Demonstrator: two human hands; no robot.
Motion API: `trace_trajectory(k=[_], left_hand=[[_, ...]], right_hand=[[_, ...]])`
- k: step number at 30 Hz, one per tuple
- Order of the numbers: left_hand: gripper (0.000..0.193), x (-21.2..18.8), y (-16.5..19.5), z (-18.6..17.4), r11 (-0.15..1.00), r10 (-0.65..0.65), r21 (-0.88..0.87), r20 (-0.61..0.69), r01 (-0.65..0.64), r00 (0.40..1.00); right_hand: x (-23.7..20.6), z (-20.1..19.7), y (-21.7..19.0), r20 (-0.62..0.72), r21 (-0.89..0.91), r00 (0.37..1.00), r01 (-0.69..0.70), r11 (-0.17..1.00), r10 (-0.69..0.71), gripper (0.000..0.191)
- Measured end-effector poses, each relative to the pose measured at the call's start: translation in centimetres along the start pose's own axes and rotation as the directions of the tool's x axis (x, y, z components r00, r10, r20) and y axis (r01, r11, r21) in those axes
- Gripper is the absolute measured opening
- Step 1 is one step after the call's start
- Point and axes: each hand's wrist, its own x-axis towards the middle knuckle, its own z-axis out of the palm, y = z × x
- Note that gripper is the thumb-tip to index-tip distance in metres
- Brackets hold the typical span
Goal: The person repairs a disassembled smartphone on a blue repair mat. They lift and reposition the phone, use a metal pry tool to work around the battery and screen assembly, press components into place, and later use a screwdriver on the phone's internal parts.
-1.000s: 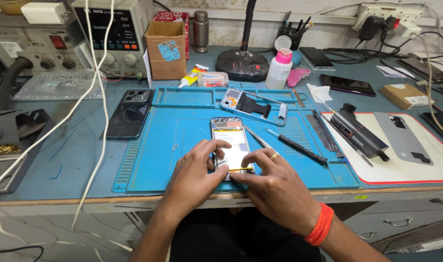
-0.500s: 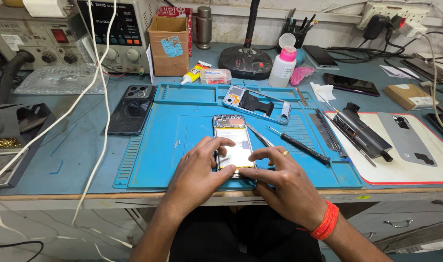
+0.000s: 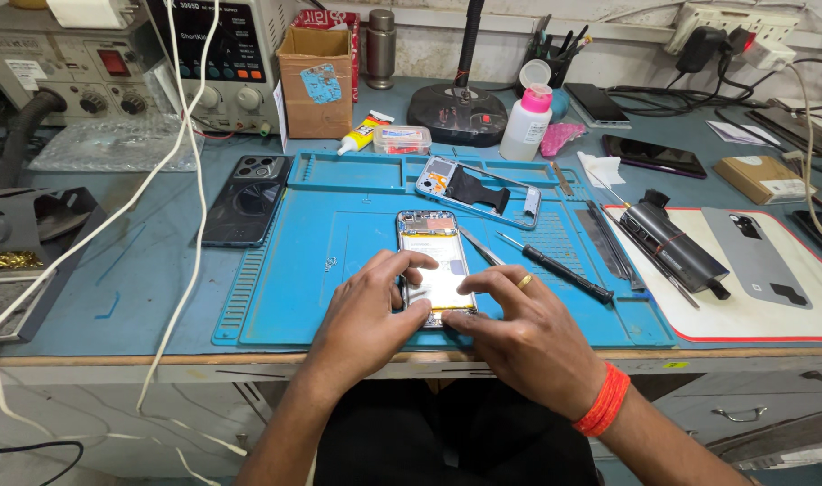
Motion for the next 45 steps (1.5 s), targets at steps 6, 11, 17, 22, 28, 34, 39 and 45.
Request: trace_trajectory(k=[6, 11, 17, 22, 28, 34, 39, 45], left_hand=[[0.041, 0.03, 0.09, 0.05, 1.000, 0.000, 0.001, 0.001, 0.000, 1.000], [0.042, 0.05, 0.08, -0.01, 1.000, 0.001, 0.015, 0.015, -0.001, 1.000], [0.044, 0.17, -0.03, 0.32, 0.998, 0.026, 0.056, -0.002, -0.026, 1.000], [0.043, 0.11, -0.16, 0.41, 0.996, 0.063, 0.062, -0.016, -0.062, 0.998], [0.042, 0.06, -0.08, 0.42, 0.999, 0.039, 0.031, 0.001, -0.039, 0.999], [0.042, 0.15, -0.03, 0.27, 1.000, 0.012, 0.001, 0.004, -0.012, 1.000], [0.042, 0.04, -0.04, 0.29, 1.000, 0.024, 0.009, -0.003, -0.024, 1.000], [0.042, 0.04, 0.02, 0.29, 1.000, 0.013, 0.022, -0.007, -0.013, 1.000]], right_hand=[[0.01, -0.11, 0.50, 0.011, 0.018, 0.999, 0.051, 0.999, -0.051, 0.050], [-0.43, 0.14, 0.54, -0.021, 0.077, 0.999, 0.026, 0.997, -0.025, 0.052], [-0.71, 0.31, 0.71, 0.018, 0.127, 0.998, -0.070, 0.989, 0.068, 0.054], [-0.62, 0.32, 0.61, 0.004, 0.110, 1.000, -0.024, 0.994, 0.023, 0.053], [-0.37, 0.20, 0.64, -0.004, 0.127, 1.000, 0.001, 0.992, 0.000, 0.054], [-0.34, 0.16, 0.61, 0.023, 0.152, 0.999, -0.030, 0.988, 0.027, 0.053], [-0.37, 0.27, 0.51, 0.006, 0.149, 1.000, -0.013, 0.989, 0.012, 0.054], [-0.27, 0.46, 0.55, 0.006, 0.125, 1.000, 0.010, 0.992, -0.011, 0.050]])
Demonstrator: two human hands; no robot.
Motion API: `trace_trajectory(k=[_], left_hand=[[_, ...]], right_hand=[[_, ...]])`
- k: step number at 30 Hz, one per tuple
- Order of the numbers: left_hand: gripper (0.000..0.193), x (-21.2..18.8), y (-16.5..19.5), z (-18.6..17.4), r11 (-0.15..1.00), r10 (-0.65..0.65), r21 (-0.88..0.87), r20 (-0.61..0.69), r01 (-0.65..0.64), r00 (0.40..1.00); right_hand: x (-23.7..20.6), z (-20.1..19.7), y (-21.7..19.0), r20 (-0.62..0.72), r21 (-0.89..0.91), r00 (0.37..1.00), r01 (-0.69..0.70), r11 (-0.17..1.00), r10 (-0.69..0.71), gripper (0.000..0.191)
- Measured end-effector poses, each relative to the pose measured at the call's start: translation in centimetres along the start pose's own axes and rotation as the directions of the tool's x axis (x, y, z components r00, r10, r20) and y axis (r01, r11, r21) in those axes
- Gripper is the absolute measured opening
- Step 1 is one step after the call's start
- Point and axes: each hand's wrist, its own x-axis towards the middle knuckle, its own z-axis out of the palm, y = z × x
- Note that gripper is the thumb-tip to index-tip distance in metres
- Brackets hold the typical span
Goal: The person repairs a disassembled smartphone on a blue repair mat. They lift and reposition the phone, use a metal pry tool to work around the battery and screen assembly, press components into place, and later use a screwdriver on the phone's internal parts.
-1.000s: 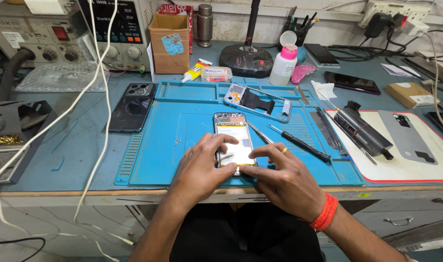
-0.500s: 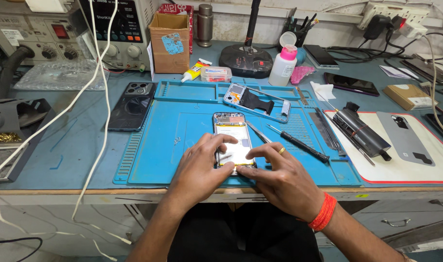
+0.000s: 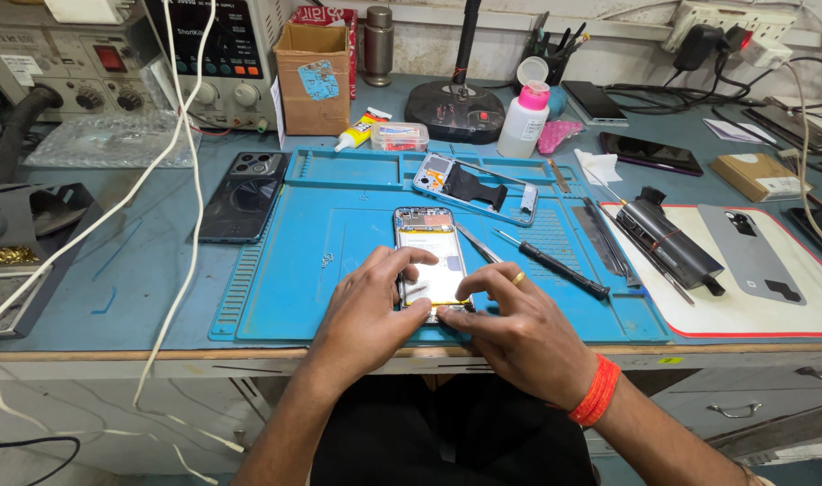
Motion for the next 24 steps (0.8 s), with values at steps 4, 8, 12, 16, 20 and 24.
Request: trace_trajectory(k=[4, 8, 12, 16, 20, 24], left_hand=[[0.043, 0.0, 0.1, 0.0, 1.000, -0.024, 0.006, 0.017, 0.024, 1.000], [0.043, 0.0, 0.0, 0.0, 1.000, -0.016, 0.010, 0.014, 0.016, 1.000], [0.042, -0.1, 0.0, 0.0, 0.999, 0.044, 0.006, -0.007, -0.044, 0.999], [0.043, 0.0, 0.0, -0.2, 1.000, -0.018, -0.005, -0.002, 0.018, 1.000], [0.044, -0.1, 0.1, -0.1, 1.000, -0.002, -0.014, 0.008, 0.002, 1.000], [0.044, -0.1, 0.1, -0.2, 1.000, -0.009, -0.024, 0.020, 0.009, 1.000]], right_hand=[[0.5, 0.1, 0.2, -0.002, -0.041, 1.000, 0.019, 0.999, -0.019, 0.037], [0.8, 0.0, 0.4, 0.007, -0.033, 0.999, 0.043, 0.999, -0.043, 0.033], [0.4, 0.1, 0.2, 0.006, -0.035, 0.999, 0.040, 0.999, -0.040, 0.036], [0.0, 0.3, 0.1, -0.042, 0.046, 0.998, -0.036, 0.998, 0.038, 0.046], [-0.5, 0.4, 0.0, -0.094, 0.066, 0.989, -0.106, 0.992, 0.112, 0.048], [-0.5, 0.5, -0.1, -0.077, 0.059, 0.991, -0.104, 0.993, 0.108, 0.047]])
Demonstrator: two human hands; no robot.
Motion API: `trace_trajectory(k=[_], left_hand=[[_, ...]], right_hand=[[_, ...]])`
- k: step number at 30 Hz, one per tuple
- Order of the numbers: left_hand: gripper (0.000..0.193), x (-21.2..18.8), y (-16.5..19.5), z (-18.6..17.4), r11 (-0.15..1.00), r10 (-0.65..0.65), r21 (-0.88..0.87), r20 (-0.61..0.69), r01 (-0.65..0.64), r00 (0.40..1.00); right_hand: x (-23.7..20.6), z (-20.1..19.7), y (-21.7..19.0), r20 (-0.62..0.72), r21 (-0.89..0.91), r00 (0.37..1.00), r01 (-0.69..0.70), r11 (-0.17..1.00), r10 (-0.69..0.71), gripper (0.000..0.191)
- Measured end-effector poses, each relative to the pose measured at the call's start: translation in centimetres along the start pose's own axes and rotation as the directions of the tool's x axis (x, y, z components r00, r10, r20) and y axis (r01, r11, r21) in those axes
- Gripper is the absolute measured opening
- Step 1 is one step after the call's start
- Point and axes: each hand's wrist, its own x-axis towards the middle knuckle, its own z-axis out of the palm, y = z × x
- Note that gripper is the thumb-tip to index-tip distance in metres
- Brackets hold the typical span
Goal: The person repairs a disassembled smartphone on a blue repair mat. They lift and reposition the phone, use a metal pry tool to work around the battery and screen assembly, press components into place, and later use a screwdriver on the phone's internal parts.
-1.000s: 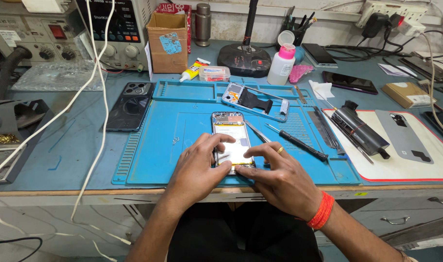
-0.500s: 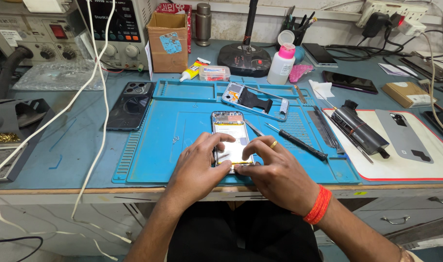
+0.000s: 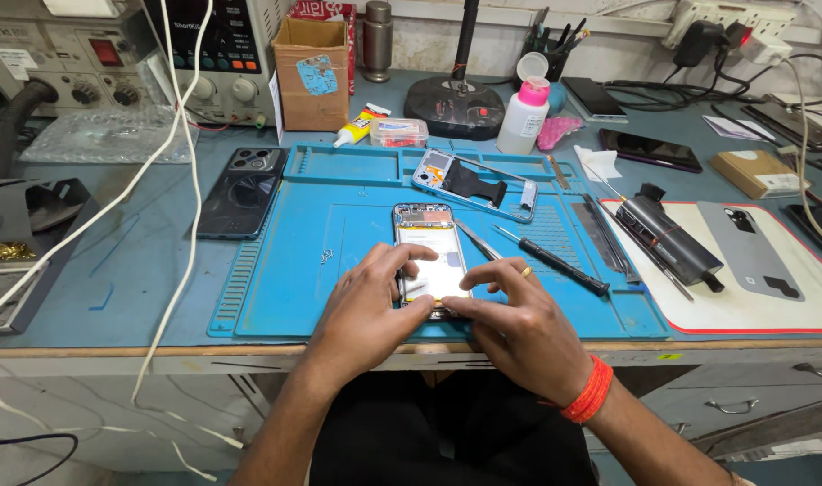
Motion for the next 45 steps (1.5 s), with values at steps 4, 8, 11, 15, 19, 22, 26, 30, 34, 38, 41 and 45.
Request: trace_trajectory(k=[4, 8, 11, 15, 19, 22, 26, 30, 34, 38, 41, 45], left_hand=[[0.047, -0.07, -0.04, -0.01, 0.999, 0.044, -0.001, -0.006, -0.044, 0.999], [0.046, -0.08, 0.00, 0.00, 1.000, 0.020, 0.010, -0.003, -0.020, 1.000], [0.046, -0.09, 0.04, 0.05, 1.000, 0.005, 0.024, -0.002, -0.005, 1.000], [0.044, -0.04, 0.01, 0.11, 1.000, 0.011, 0.025, -0.010, -0.011, 1.000], [0.042, 0.00, -0.09, 0.16, 1.000, 0.012, 0.019, -0.018, -0.012, 1.000], [0.042, 0.06, -0.12, 0.21, 1.000, 0.019, 0.023, -0.017, -0.019, 1.000], [0.042, 0.04, -0.10, 0.21, 1.000, 0.013, 0.027, -0.019, -0.012, 1.000], [0.044, 0.08, -0.09, 0.33, 0.999, 0.022, 0.049, -0.027, -0.021, 0.999], [0.043, 0.05, -0.22, 0.38, 0.998, 0.037, 0.045, -0.036, -0.036, 0.999], [0.043, 0.09, -0.26, 0.51, 0.998, 0.023, 0.058, -0.035, -0.021, 0.999], [0.043, -0.10, -0.27, 0.56, 0.997, 0.027, 0.068, -0.041, -0.025, 0.999], [0.043, -0.07, -0.30, 0.51, 0.998, 0.019, 0.063, -0.036, -0.017, 0.999]], right_hand=[[0.09, -0.06, -0.06, 0.025, -0.003, 1.000, 0.010, 1.000, -0.010, 0.048], [0.23, 0.01, -0.01, 0.032, -0.012, 0.999, 0.024, 1.000, -0.023, 0.045], [0.25, 0.03, 0.03, 0.025, -0.019, 0.998, 0.049, 0.999, -0.049, 0.044], [0.27, -0.01, 0.09, 0.025, -0.026, 0.997, 0.070, 0.997, -0.070, 0.043], [0.34, -0.03, 0.19, 0.043, -0.002, 0.999, 0.019, 1.000, -0.019, 0.044], [0.37, -0.06, 0.27, 0.047, 0.013, 0.999, 0.009, 1.000, -0.010, 0.047], [0.42, -0.12, 0.27, 0.061, 0.051, 0.998, -0.019, 0.999, 0.016, 0.047], [0.45, -0.14, 0.10, 0.055, 0.023, 0.998, 0.002, 1.000, -0.003, 0.045], [0.45, -0.11, 0.01, 0.075, 0.037, 0.997, -0.037, 0.999, 0.034, 0.048], [0.37, -0.13, 0.11, 0.060, 0.029, 0.998, -0.024, 0.999, 0.022, 0.050], [0.25, 0.03, 0.11, 0.049, 0.015, 0.999, -0.024, 1.000, 0.023, 0.050], [0.20, 0.15, 0.26, 0.029, 0.012, 1.000, 0.002, 1.000, -0.002, 0.048]])
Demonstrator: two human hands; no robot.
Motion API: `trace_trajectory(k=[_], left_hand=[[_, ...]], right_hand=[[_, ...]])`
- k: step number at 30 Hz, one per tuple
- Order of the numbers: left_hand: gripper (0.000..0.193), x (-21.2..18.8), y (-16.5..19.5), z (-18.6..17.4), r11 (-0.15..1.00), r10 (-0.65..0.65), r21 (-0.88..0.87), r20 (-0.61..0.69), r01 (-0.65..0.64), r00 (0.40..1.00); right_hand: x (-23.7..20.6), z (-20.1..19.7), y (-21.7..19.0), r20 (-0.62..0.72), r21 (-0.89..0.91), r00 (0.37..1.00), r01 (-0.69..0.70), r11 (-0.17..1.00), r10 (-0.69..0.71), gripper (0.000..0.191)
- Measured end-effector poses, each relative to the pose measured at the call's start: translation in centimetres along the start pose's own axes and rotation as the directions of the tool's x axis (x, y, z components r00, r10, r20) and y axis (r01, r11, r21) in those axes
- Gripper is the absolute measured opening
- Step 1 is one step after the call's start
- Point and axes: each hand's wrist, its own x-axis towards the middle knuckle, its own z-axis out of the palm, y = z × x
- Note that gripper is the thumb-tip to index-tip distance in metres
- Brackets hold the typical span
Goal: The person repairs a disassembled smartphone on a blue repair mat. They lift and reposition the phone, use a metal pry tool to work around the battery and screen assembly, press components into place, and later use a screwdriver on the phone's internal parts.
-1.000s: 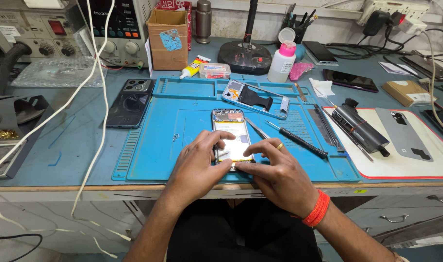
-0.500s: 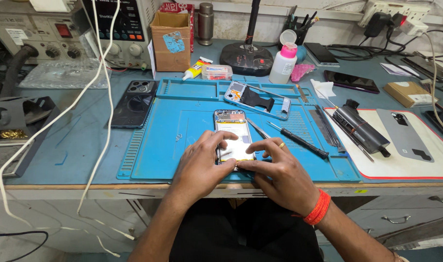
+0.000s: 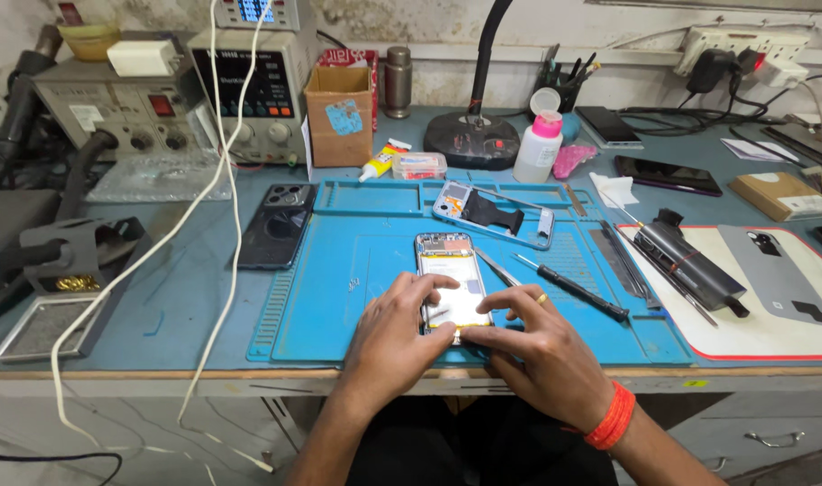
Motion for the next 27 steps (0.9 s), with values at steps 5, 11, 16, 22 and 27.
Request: trace_trajectory(k=[5, 11, 16, 22, 27], left_hand=[[0.044, 0.06, 0.00, 0.05, 1.000, -0.017, 0.015, 0.008, 0.017, 1.000], [0.044, 0.03, 0.13, -0.06, 0.998, -0.053, 0.027, 0.022, 0.053, 0.998], [0.044, 0.17, 0.10, -0.13, 0.998, -0.056, 0.031, 0.033, 0.055, 0.998], [0.047, 0.23, -0.29, 0.17, 0.998, -0.019, 0.057, 0.039, 0.017, 0.999], [0.047, 0.11, -0.35, 0.37, 0.998, -0.034, 0.063, 0.054, 0.031, 0.998]], right_hand=[[0.01, 0.19, 0.11, -0.006, 0.013, 1.000, 0.024, 1.000, -0.024, 0.047], [0.02, 0.31, -0.09, -0.023, -0.047, 0.997, 0.073, 0.996, -0.074, 0.045], [0.16, 0.41, -0.09, -0.024, -0.062, 0.997, 0.066, 0.996, -0.068, 0.041], [0.32, 0.47, 0.02, 0.005, -0.048, 0.999, 0.042, 0.998, -0.042, 0.036], [0.66, 0.33, 0.25, 0.043, -0.059, 0.998, 0.051, 0.997, -0.048, 0.033]])
